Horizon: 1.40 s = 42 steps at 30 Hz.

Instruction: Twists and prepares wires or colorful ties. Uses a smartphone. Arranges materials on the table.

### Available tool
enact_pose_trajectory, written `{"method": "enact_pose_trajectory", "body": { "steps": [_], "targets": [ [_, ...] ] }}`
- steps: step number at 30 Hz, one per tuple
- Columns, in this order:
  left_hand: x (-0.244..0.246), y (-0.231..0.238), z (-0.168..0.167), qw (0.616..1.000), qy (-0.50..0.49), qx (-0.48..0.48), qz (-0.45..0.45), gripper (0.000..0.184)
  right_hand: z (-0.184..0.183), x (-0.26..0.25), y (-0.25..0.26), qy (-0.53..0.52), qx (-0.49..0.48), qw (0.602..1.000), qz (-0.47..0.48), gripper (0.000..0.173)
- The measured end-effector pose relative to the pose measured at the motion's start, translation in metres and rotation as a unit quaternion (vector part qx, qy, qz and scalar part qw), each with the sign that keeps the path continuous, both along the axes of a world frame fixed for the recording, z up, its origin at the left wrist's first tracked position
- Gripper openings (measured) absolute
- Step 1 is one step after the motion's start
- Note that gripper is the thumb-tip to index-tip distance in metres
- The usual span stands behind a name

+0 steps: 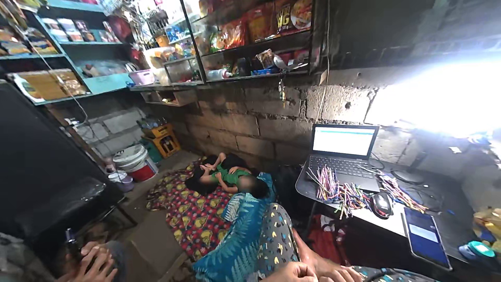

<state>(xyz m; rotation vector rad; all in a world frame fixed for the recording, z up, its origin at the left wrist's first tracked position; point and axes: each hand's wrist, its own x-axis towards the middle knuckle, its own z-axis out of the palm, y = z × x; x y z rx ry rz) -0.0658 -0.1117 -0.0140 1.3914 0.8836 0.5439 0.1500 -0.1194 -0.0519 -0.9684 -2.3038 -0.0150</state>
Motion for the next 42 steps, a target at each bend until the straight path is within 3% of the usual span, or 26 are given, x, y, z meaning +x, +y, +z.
{"method": "enact_pose_trajectory", "body": {
  "steps": [2, 4, 5, 6, 8, 9, 10, 11, 13, 15, 18, 20, 22, 25, 28, 30, 31, 32, 34, 35, 36, 37, 39, 41, 42],
  "targets": [
    [0.002, -0.001, -0.001, 0.999, 0.025, 0.044, 0.0, 0.024, 0.01, 0.002, -0.011, 0.001, -0.033, 0.999, -0.013, 0.025],
    [0.004, -0.006, -0.002, 0.985, 0.069, 0.158, 0.005, 0.026, 0.033, 0.0, -0.018, 0.024, -0.196, 0.98, -0.006, 0.033],
    [0.005, -0.008, -0.005, 0.963, 0.09, 0.255, 0.012, 0.023, 0.025, -0.002, -0.017, 0.091, -0.256, 0.962, 0.001, 0.034],
    [0.006, -0.01, -0.011, 0.927, 0.108, 0.358, 0.023, 0.018, 0.016, -0.003, -0.018, 0.171, -0.342, 0.924, 0.008, 0.035],
    [0.007, -0.011, -0.025, 0.858, 0.135, 0.493, 0.044, 0.013, 0.007, -0.003, -0.019, 0.314, -0.548, 0.775, 0.018, 0.029],
    [0.008, -0.012, -0.03, 0.847, 0.146, 0.51, 0.046, 0.013, 0.006, -0.002, -0.016, 0.358, -0.62, 0.698, 0.021, 0.028],
    [0.008, -0.013, -0.031, 0.854, 0.155, 0.494, 0.044, 0.014, 0.007, 0.0, -0.013, 0.363, -0.657, 0.66, 0.027, 0.028],
    [0.007, -0.014, -0.028, 0.88, 0.162, 0.444, 0.037, 0.017, 0.007, 0.002, -0.01, 0.338, -0.657, 0.673, 0.032, 0.028],
    [0.005, -0.011, -0.019, 0.939, 0.16, 0.304, 0.015, 0.025, 0.015, 0.008, -0.007, 0.226, -0.57, 0.79, 0.026, 0.03],
    [0.001, -0.004, -0.014, 0.968, 0.134, 0.211, 0.006, 0.028, 0.024, 0.012, -0.008, 0.115, -0.402, 0.908, 0.021, 0.044],
    [-0.004, 0.002, -0.003, 0.991, 0.092, 0.093, -0.007, 0.027, 0.022, 0.015, -0.008, 0.021, -0.137, 0.99, 0.025, 0.051],
    [-0.005, 0.005, 0.002, 0.998, 0.051, 0.028, -0.016, 0.022, 0.018, 0.015, -0.005, -0.015, -0.001, 1.0, 0.008, 0.037],
    [-0.004, 0.005, 0.002, 1.0, 0.002, -0.015, -0.022, 0.019, 0.018, 0.014, -0.004, -0.028, 0.071, 0.997, -0.009, 0.025],
    [-0.004, 0.004, 0.007, 0.997, -0.032, -0.059, -0.028, 0.017, 0.025, 0.012, -0.003, -0.054, 0.108, 0.993, -0.007, 0.019],
    [0.003, 0.004, 0.004, 1.0, -0.019, -0.02, -0.011, 0.014, 0.019, 0.013, 0.0, -0.042, 0.104, 0.994, -0.016, 0.019],
    [0.011, 0.001, -0.003, 0.993, 0.026, 0.11, 0.03, 0.016, 0.014, 0.01, -0.001, 0.027, -0.019, 0.999, -0.016, 0.022],
    [0.014, -0.001, -0.008, 0.972, 0.056, 0.221, 0.05, 0.018, 0.015, 0.007, -0.003, 0.088, -0.145, 0.986, -0.009, 0.027],
    [0.016, 0.001, -0.016, 0.933, 0.083, 0.343, 0.066, 0.018, 0.02, 0.006, -0.004, 0.16, -0.308, 0.938, 0.004, 0.032],
    [0.017, 0.007, -0.031, 0.859, 0.126, 0.49, 0.078, 0.018, 0.02, 0.004, 0.004, 0.294, -0.577, 0.761, 0.026, 0.032],
    [0.016, 0.008, -0.033, 0.852, 0.142, 0.498, 0.074, 0.019, 0.019, 0.004, 0.007, 0.327, -0.64, 0.695, 0.03, 0.029],
    [0.015, 0.008, -0.032, 0.869, 0.153, 0.466, 0.065, 0.02, 0.022, 0.005, 0.01, 0.316, -0.656, 0.685, 0.024, 0.029],
    [0.013, 0.007, -0.026, 0.903, 0.16, 0.395, 0.049, 0.021, 0.026, 0.006, 0.011, 0.267, -0.631, 0.728, 0.009, 0.031],
    [0.008, 0.01, -0.009, 0.971, 0.142, 0.193, 0.015, 0.023, 0.033, 0.008, 0.007, 0.164, -0.48, 0.862, -0.015, 0.037],
    [0.003, 0.013, -0.002, 0.997, 0.074, 0.019, 0.003, 0.018, 0.029, 0.009, 0.001, 0.101, -0.27, 0.957, -0.018, 0.045],
    [0.002, 0.013, 0.0, 0.999, 0.03, -0.045, -0.002, 0.017, 0.025, 0.009, 0.001, 0.067, -0.162, 0.984, -0.018, 0.043]
  ]
}}
